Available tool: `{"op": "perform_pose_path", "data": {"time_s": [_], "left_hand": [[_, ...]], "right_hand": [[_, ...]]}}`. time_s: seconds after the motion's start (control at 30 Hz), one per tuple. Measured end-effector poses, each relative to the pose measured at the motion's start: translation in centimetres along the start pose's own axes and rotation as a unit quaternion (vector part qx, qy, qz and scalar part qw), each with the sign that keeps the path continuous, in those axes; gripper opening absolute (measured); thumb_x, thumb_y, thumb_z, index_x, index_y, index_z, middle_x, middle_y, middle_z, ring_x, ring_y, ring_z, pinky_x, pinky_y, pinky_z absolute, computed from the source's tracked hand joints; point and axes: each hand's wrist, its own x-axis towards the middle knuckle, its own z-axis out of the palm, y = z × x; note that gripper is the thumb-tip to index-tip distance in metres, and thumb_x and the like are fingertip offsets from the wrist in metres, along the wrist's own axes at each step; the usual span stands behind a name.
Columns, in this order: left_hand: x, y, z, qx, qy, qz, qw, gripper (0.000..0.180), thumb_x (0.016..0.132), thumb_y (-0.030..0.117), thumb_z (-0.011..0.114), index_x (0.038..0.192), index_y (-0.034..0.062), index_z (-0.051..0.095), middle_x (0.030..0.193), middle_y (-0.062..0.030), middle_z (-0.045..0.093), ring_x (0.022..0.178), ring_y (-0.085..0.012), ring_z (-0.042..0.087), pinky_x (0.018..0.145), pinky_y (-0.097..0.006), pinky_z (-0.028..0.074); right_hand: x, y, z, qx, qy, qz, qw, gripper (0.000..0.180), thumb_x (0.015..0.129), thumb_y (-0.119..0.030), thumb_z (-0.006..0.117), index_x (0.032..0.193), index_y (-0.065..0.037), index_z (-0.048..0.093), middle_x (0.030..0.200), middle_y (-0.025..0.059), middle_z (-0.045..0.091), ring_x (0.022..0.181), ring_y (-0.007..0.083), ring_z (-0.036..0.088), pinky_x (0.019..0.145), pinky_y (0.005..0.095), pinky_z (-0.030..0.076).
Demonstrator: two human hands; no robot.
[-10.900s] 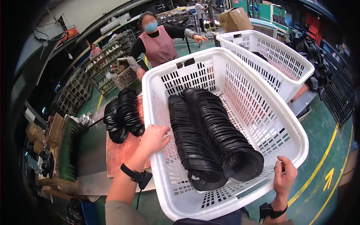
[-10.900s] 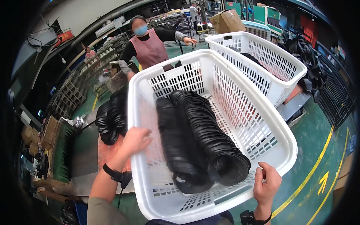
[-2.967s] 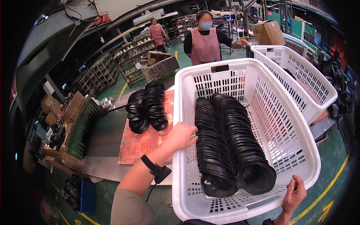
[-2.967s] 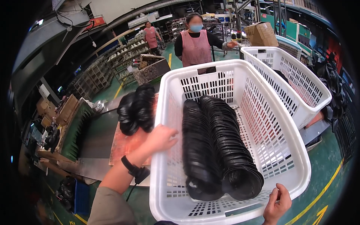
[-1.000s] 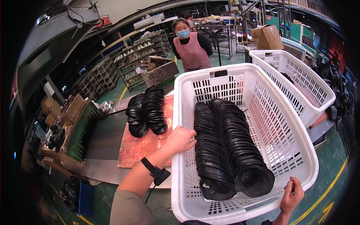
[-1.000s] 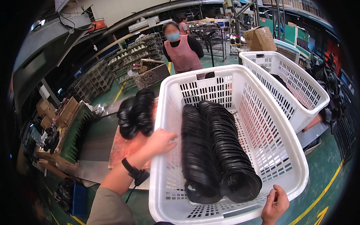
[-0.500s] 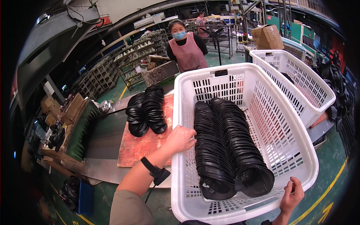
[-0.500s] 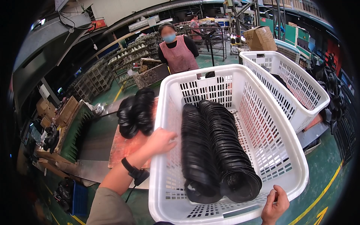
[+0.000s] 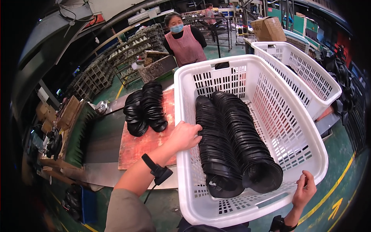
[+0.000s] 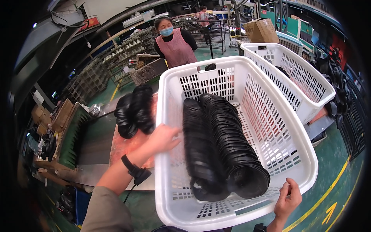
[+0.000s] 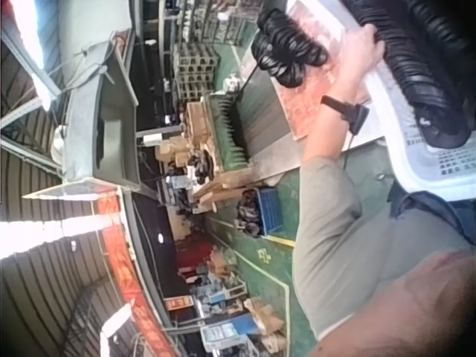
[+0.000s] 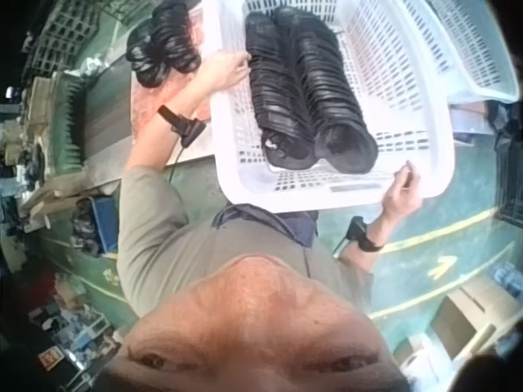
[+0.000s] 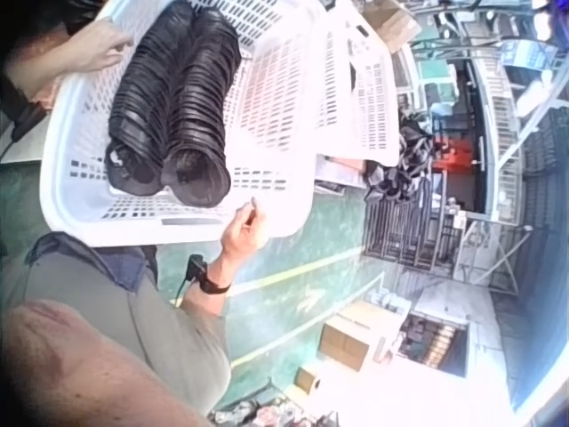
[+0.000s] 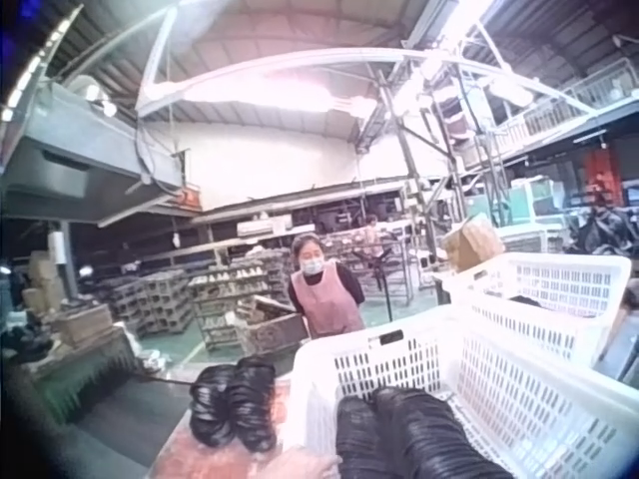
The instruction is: Organizing stacks of shoe components on a table and into baskets in a factory setting.
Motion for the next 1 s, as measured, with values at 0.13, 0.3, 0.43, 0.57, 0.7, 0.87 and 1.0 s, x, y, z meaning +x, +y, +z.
{"op": "perform_pose_path", "data": {"time_s": [0.13, 0.3, 0.43, 0.57, 0.7, 0.87, 1.0], "left_hand": [[-0.4, -0.4, 0.0, -0.121, 0.044, -0.001, 0.992, 0.033, 0.086, 0.027, 0.073, 0.113, 0.0064, 0.069, 0.089, -0.0116, 0.076, 0.090, -0.0341, 0.072, 0.090, -0.047, 0.052], [-3.2, -2.4, 0.6, -0.266, 0.193, 0.092, 0.940, 0.047, 0.088, 0.027, 0.075, 0.127, 0.0040, 0.063, 0.116, -0.0174, 0.070, 0.112, -0.0352, 0.066, 0.101, -0.048, 0.048], [-10.3, -8.3, 1.2, -0.249, 0.192, 0.127, 0.941, 0.061, 0.089, 0.030, 0.074, 0.140, 0.0038, 0.054, 0.143, -0.0202, 0.053, 0.134, -0.0403, 0.050, 0.112, -0.051, 0.040], [-19.6, -19.7, 10.4, -0.289, 0.092, -0.024, 0.953, 0.078, 0.086, 0.032, 0.075, 0.152, 0.0046, 0.042, 0.155, -0.0225, 0.043, 0.138, -0.0424, 0.047, 0.113, -0.053, 0.040], [-30.9, -31.6, 19.6, -0.161, -0.033, -0.270, 0.949, 0.085, 0.085, 0.034, 0.075, 0.155, 0.0025, 0.038, 0.157, -0.0306, 0.038, 0.139, -0.0468, 0.045, 0.114, -0.056, 0.040], [-41.4, -41.8, 23.5, -0.122, 0.016, -0.440, 0.889, 0.082, 0.087, 0.040, 0.073, 0.153, 0.0042, 0.040, 0.157, -0.0293, 0.038, 0.142, -0.0460, 0.043, 0.115, -0.056, 0.038], [-44.4, -46.1, 23.5, -0.086, 0.002, -0.582, 0.808, 0.077, 0.089, 0.037, 0.072, 0.154, 0.0080, 0.041, 0.158, -0.0254, 0.039, 0.145, -0.0428, 0.039, 0.118, -0.054, 0.035]], "right_hand": [[-0.2, 0.1, -0.3, -0.016, -0.020, 0.032, 0.999, 0.016, 0.099, -0.007, 0.061, 0.110, 0.004, 0.068, 0.069, 0.0057, 0.059, 0.060, 0.0104, 0.056, 0.057, 0.0266, 0.043], [-2.2, -4.3, 1.2, -0.045, -0.066, 0.065, 0.995, 0.022, 0.100, -0.012, 0.061, 0.116, 0.003, 0.067, 0.081, 0.0082, 0.066, 0.074, 0.0139, 0.062, 0.070, 0.0287, 0.050], [-4.2, -11.3, 2.7, -0.096, -0.210, 0.083, 0.969, 0.040, 0.094, -0.018, 0.068, 0.130, 0.000, 0.064, 0.102, 0.0125, 0.073, 0.096, 0.0226, 0.068, 0.087, 0.0356, 0.052], [-4.8, -20.1, 5.1, -0.122, -0.332, 0.088, 0.931, 0.055, 0.091, -0.019, 0.071, 0.141, -0.003, 0.057, 0.119, 0.0166, 0.071, 0.113, 0.0289, 0.067, 0.096, 0.0399, 0.051], [-4.7, -28.8, 9.6, -0.103, -0.377, 0.072, 0.918, 0.056, 0.093, -0.021, 0.068, 0.144, -0.002, 0.055, 0.122, 0.0173, 0.069, 0.114, 0.0270, 0.065, 0.096, 0.0389, 0.051], [-9.4, -38.3, 14.5, 0.101, -0.370, 0.068, 0.921, 0.068, 0.091, -0.036, 0.067, 0.143, 0.005, 0.052, 0.119, 0.0166, 0.067, 0.110, 0.0226, 0.064, 0.093, 0.0353, 0.050], [-13.5, -41.4, 23.7, 0.218, -0.440, 0.102, 0.865, 0.073, 0.078, -0.029, 0.069, 0.140, 0.007, 0.054, 0.131, 0.0230, 0.064, 0.121, 0.0326, 0.063, 0.104, 0.0430, 0.050]]}}
